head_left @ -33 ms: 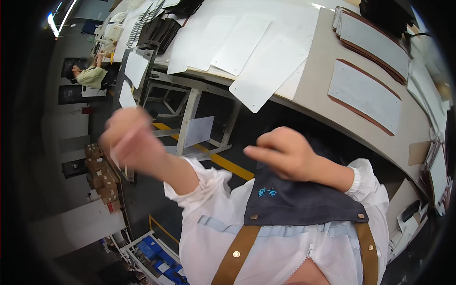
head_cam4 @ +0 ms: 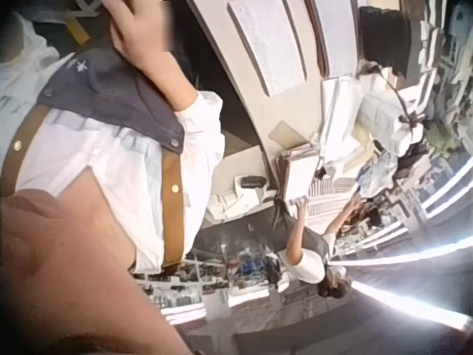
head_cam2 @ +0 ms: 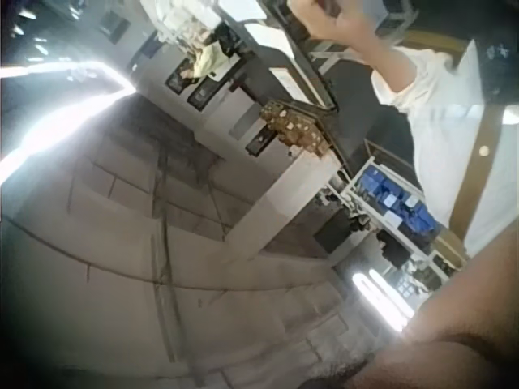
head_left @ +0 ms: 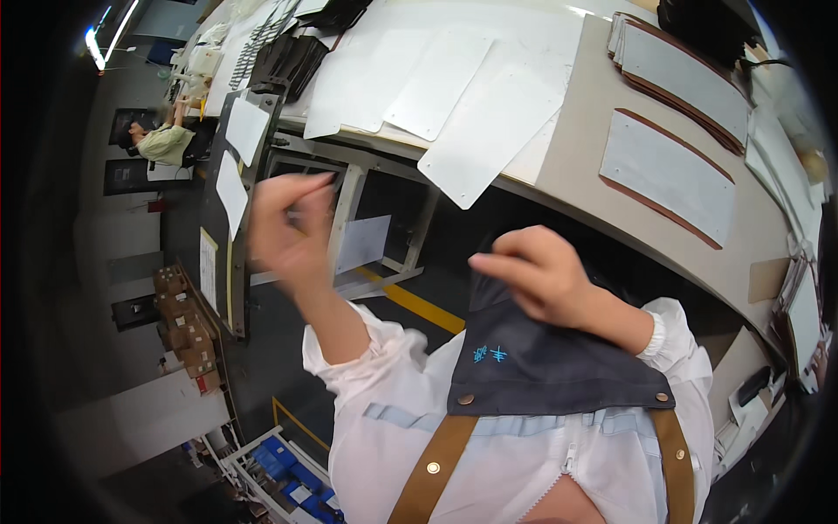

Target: The person repeatedly picks up white rectangular sheets and places them onto brown rectangular bases on a workbench. They smooth the white sheets onto the brown bases with their hands and then move the assembled units to a stack on the right side of the table.

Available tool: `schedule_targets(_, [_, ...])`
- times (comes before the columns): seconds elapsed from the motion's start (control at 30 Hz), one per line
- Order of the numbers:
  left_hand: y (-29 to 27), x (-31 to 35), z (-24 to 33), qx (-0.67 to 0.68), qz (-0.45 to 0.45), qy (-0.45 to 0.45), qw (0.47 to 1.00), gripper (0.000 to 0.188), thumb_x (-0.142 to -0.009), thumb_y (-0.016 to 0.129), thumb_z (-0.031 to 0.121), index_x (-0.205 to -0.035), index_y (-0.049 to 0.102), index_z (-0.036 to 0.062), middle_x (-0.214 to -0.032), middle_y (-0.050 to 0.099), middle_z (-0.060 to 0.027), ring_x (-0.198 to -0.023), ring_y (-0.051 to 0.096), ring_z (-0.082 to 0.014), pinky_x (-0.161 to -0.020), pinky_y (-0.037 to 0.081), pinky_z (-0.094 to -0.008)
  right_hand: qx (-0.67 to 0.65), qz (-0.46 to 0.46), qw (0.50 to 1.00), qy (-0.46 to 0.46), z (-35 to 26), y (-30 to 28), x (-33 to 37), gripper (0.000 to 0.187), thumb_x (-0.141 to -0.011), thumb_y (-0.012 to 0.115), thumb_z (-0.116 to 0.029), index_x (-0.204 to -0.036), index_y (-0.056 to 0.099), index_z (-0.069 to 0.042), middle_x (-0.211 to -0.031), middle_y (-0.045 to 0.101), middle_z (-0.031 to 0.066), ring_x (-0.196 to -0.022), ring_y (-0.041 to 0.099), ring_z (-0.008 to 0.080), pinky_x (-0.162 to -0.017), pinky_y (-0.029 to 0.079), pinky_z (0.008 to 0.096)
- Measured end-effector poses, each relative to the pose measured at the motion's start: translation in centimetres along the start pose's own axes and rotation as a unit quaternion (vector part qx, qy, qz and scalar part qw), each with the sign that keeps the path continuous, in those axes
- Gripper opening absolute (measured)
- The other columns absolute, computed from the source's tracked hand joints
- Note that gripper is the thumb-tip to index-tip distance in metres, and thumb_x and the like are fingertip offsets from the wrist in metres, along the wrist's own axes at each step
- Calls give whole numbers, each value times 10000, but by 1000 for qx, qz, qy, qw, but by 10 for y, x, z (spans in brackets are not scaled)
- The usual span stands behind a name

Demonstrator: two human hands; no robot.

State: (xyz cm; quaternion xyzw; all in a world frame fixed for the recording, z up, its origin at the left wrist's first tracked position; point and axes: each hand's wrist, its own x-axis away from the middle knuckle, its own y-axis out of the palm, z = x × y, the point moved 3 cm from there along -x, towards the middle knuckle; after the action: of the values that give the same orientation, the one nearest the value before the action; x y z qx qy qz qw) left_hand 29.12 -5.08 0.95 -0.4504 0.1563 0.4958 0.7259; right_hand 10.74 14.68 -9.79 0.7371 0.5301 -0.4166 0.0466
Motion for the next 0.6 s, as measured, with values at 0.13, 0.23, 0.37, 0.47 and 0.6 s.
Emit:
schedule_targets(0.13, [92,80,-75,-187,-275,30,943,721,-821,639,-33,-1500,449,113,-1572,353,-152,-1467,305,-380,-1192,275,-503,-52,102,961,250,27,-31,45,393,-833,552,179,-1125,718,-24,-977,621,97,-778,611,157,-682,486,259])
schedule_targets(0.23, [126,103,-99,-197,-237,72,949,764,-757,708,-28,-1467,486,146,-1595,323,-164,-1477,264,-433,-1193,250,-528,-33,170,946,274,37,-47,63,348,-885,527,174,-1116,715,-6,-973,617,82,-776,591,130,-693,485,250])
schedule_targets(0.37, [134,90,-100,-175,-181,146,957,404,-664,790,17,-1008,697,207,-1465,507,-82,-1440,340,-364,-1166,272,-526,-19,216,936,277,34,-65,77,307,-912,532,159,-1110,711,8,-961,609,80,-772,578,125,-693,474,241])
schedule_targets(0.47, [129,46,-75,-132,-147,175,965,371,-629,747,-29,-900,663,209,-1196,676,38,-1312,509,-291,-1167,262,-528,-4,239,919,314,35,-76,85,289,-921,547,136,-1124,707,5,-956,609,78,-783,578,126,-720,479,248])
schedule_targets(0.6, [116,-23,3,-19,-80,220,972,309,-697,753,-45,-896,654,168,-884,715,27,-1023,679,-236,-1177,264,-477,71,232,920,309,42,-97,79,315,-938,606,57,-1240,665,-14,-1105,646,96,-983,622,170,-871,507,308])
